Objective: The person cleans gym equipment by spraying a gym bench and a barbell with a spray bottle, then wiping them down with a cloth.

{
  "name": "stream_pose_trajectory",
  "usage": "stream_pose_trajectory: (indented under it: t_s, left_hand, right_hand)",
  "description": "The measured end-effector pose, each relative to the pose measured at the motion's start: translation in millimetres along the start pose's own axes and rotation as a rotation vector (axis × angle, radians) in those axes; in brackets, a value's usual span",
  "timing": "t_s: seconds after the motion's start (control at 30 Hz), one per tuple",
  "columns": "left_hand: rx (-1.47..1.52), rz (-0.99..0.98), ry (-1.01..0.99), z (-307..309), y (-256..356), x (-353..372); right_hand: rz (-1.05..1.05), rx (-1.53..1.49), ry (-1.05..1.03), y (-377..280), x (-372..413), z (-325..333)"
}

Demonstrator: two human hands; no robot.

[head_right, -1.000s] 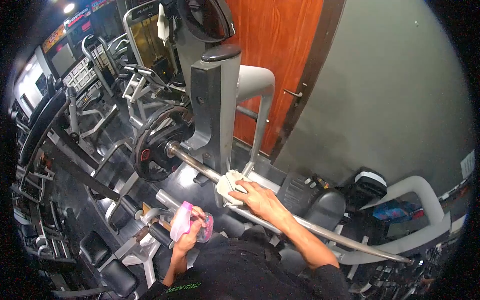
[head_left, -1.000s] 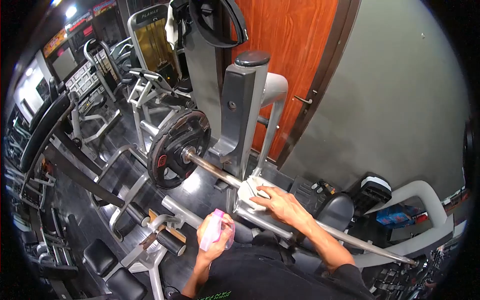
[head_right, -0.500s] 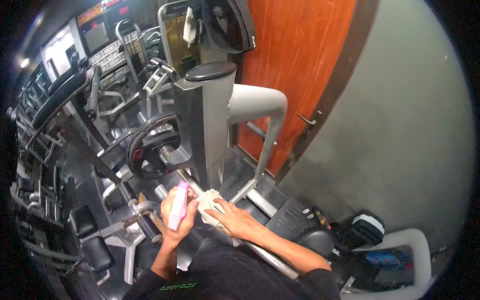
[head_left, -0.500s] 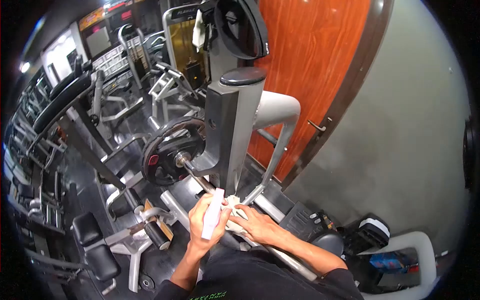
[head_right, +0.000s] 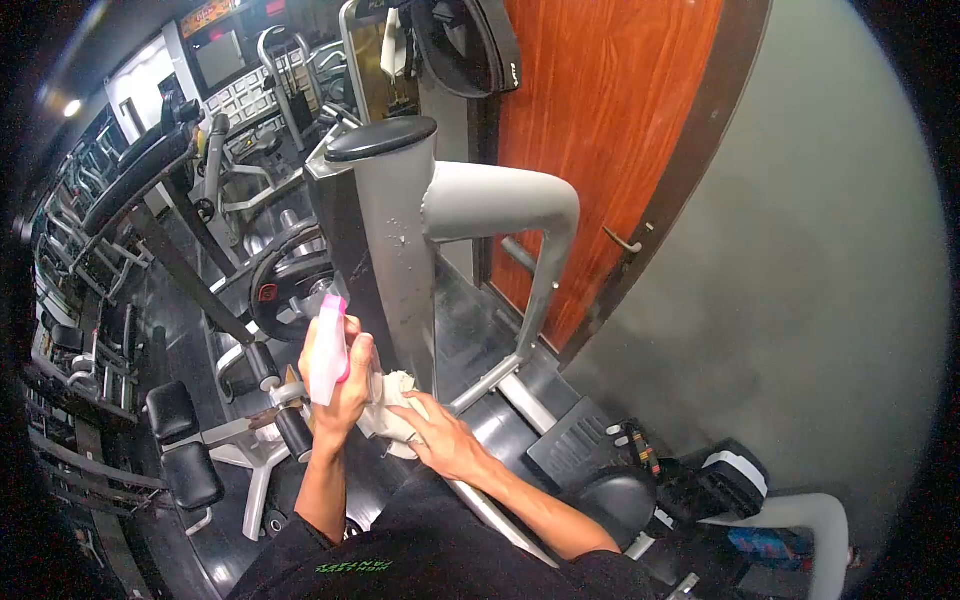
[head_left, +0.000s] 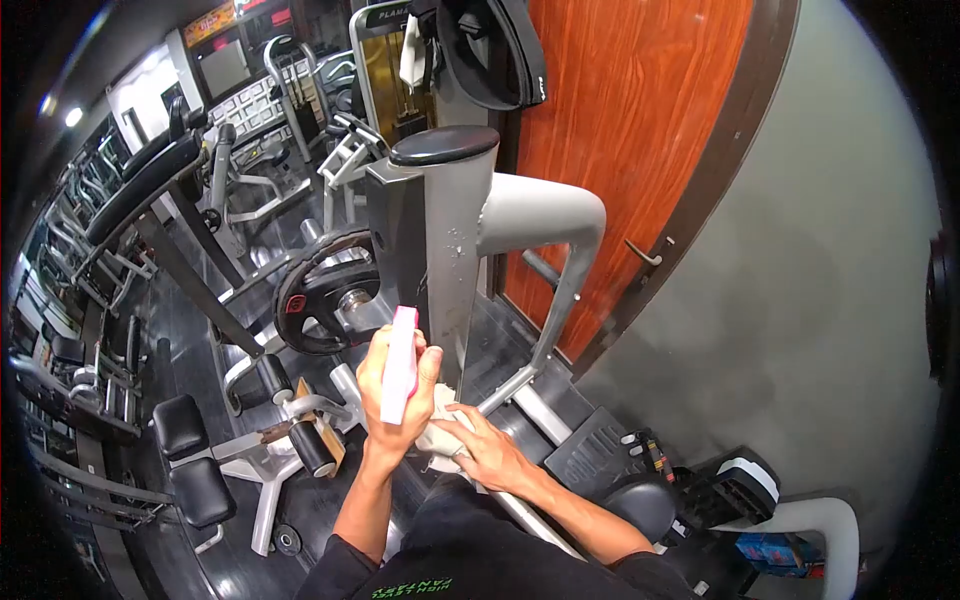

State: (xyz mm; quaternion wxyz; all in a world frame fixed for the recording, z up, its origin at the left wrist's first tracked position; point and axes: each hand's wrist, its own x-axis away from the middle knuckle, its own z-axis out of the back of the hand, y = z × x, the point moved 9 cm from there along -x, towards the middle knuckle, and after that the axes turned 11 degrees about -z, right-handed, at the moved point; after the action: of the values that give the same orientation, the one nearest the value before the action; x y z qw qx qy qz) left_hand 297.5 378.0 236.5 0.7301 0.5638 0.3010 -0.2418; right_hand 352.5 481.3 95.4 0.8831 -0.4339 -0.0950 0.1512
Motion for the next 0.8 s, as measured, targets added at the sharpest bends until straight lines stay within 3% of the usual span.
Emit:
stream_pose_trajectory:
  t_s: [0.07, 0.17, 0.27, 0.37, 0.47, 0.5, 0.6, 0.73, 0.8]
  left_hand:
    - [0.076, -0.006, 0.055, 3.4, -4.1, -0.3]
    - [0.135, 0.012, 0.057, 5.3, -9.7, 6.7]
    - [0.188, 0.039, 0.032, 10.5, -12.9, 20.0]
    - [0.247, 0.144, 0.002, 12.9, -26.3, 37.4]
    - [0.2, 0.187, -0.02, 20.3, -30.7, 46.5]
    - [0.133, 0.162, -0.032, 25.2, -24.6, 45.1]
    - [0.077, 0.04, -0.019, 37.1, -23.2, 47.5]
    - [0.167, 0.173, 0.004, 43.4, -42.5, 59.2]
    - [0.19, 0.202, -0.002, 44.2, -42.6, 60.6]
  right_hand:
    - [-0.042, -0.085, 0.064, 19.0, 0.9, -2.4]
    - [-0.1, -0.321, 0.405, 47.7, 6.1, 25.4]
    - [-0.1, -0.305, 0.649, 59.7, -3.5, 52.4]
    - [0.059, -0.204, 0.84, 31.6, -27.2, 78.2]
    - [0.162, -0.199, 0.787, 12.0, -75.5, 89.6]
    - [0.195, -0.202, 0.872, -1.8, -79.5, 104.9]
    - [0.312, -0.245, 1.115, -41.9, -75.0, 149.3]
    - [0.491, -0.185, 1.342, -96.2, -64.0, 196.4]
    - [0.518, -0.134, 1.314, -114.3, -66.6, 197.0]
